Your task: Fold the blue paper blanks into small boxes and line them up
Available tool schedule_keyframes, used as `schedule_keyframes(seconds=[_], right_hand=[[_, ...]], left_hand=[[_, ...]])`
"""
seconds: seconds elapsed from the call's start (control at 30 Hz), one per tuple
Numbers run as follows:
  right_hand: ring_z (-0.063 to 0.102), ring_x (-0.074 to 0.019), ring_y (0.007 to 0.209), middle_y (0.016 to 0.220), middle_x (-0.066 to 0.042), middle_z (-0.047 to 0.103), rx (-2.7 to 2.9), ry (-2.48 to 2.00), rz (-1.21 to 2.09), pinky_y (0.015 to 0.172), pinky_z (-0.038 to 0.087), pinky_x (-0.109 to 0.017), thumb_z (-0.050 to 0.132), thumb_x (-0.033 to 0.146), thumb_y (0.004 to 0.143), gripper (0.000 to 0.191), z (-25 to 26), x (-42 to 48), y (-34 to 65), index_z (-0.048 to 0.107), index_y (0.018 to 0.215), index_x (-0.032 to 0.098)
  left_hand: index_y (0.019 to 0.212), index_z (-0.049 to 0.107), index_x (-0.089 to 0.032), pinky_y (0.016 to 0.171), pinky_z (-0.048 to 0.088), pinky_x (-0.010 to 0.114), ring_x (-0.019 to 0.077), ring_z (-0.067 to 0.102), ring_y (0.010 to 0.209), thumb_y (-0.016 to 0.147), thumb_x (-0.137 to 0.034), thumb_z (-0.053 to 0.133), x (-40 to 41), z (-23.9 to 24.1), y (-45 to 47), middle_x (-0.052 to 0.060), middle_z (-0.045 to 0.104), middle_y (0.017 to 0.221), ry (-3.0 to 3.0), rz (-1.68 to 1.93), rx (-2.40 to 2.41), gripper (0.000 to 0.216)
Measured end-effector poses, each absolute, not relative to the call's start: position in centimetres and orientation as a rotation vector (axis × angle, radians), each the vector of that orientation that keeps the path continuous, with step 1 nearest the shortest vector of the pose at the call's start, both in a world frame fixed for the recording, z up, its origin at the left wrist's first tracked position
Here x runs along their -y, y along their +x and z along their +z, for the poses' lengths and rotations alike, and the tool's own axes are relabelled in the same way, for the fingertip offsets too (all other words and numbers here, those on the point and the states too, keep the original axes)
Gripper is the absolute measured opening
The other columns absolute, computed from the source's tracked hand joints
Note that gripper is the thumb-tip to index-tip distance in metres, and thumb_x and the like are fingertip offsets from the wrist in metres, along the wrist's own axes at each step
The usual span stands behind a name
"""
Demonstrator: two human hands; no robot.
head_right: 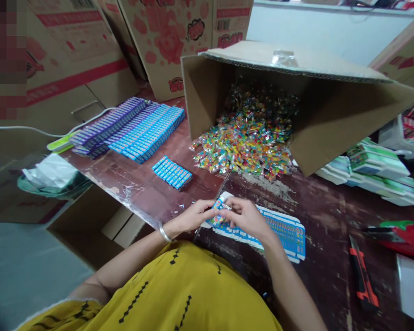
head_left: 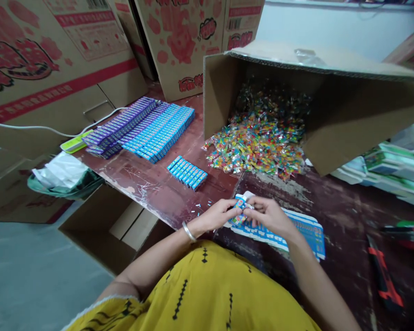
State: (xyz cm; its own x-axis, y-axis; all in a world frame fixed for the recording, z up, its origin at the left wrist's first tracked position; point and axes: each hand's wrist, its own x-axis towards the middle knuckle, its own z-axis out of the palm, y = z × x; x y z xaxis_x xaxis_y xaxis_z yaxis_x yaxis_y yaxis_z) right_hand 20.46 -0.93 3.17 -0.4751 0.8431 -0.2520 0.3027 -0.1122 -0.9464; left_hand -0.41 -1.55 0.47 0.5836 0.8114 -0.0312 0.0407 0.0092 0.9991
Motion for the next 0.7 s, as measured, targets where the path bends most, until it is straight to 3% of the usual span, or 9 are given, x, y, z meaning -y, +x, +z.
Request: schedule_keyframes(seconds=[0.1,0.17,0.33,0.5,0.6,0.7], right_hand=[[0.064,-0.0166,0.074,0.084,-0.002,0.069,1.469,-1.285,1.273,0.065,0.051,-0.026,0.074,0.038,0.077,0.033,1.8,1.2,19.7,0.061,0.102,0.022],[0.064,-0.0185,0.083,0.091,-0.003,0.069,1.421,-1.272,1.221,0.071,0.051,-0.028,0.075,0.037,0.076,0.033,0.6,1.6,19.0,0.062,0.102,0.022],[0.060,-0.0173,0.069,0.079,-0.003,0.068,1.246,-1.325,1.019,0.065,0.048,-0.028,0.068,0.040,0.082,0.021,-1.2,2.3,17.2,0.065,0.087,0.019],[0.063,-0.0194,0.077,0.088,-0.004,0.069,1.155,-1.300,0.859,0.071,0.050,-0.031,0.068,0.037,0.081,0.036,-1.5,2.4,16.2,0.063,0.113,0.021],[0.064,-0.0204,0.082,0.097,-0.006,0.069,1.181,-1.293,0.826,0.075,0.050,-0.033,0.068,0.036,0.081,0.030,-1.8,2.4,16.2,0.066,0.107,0.021],[0.063,-0.0201,0.079,0.088,-0.005,0.069,1.250,-1.326,0.803,0.074,0.049,-0.032,0.065,0.037,0.084,0.021,-2.1,2.4,16.6,0.068,0.095,0.020]], left_hand=[[0.099,0.070,-0.012,0.076,0.044,0.025,0.0168,0.058,0.082,0.086,-0.042,0.060,1.7,-0.5,0.4,0.004,0.068,0.091,1.295,0.901,-0.880,0.034],[0.100,0.070,-0.012,0.076,0.045,0.025,0.0167,0.058,0.082,0.083,-0.040,0.064,1.8,-1.0,1.1,0.004,0.068,0.091,1.170,1.020,-0.944,0.033],[0.099,0.067,-0.013,0.073,0.047,0.025,0.0154,0.060,0.078,0.080,-0.038,0.068,2.4,-1.5,2.6,0.004,0.067,0.086,1.042,1.181,-1.041,0.032],[0.131,0.050,-0.021,0.071,0.049,0.024,0.0131,0.059,0.078,0.079,-0.029,0.070,2.8,-0.9,2.5,0.004,0.064,0.101,1.132,1.203,-1.080,0.057],[0.132,0.052,-0.020,0.077,0.049,0.026,0.0142,0.060,0.084,0.083,-0.028,0.065,2.7,-0.6,1.9,0.007,0.063,0.115,1.221,1.081,-1.024,0.051],[0.125,0.057,-0.017,0.078,0.049,0.027,0.0154,0.061,0.085,0.082,-0.027,0.065,2.3,-0.7,1.3,0.007,0.066,0.109,1.221,1.000,-0.935,0.045]])
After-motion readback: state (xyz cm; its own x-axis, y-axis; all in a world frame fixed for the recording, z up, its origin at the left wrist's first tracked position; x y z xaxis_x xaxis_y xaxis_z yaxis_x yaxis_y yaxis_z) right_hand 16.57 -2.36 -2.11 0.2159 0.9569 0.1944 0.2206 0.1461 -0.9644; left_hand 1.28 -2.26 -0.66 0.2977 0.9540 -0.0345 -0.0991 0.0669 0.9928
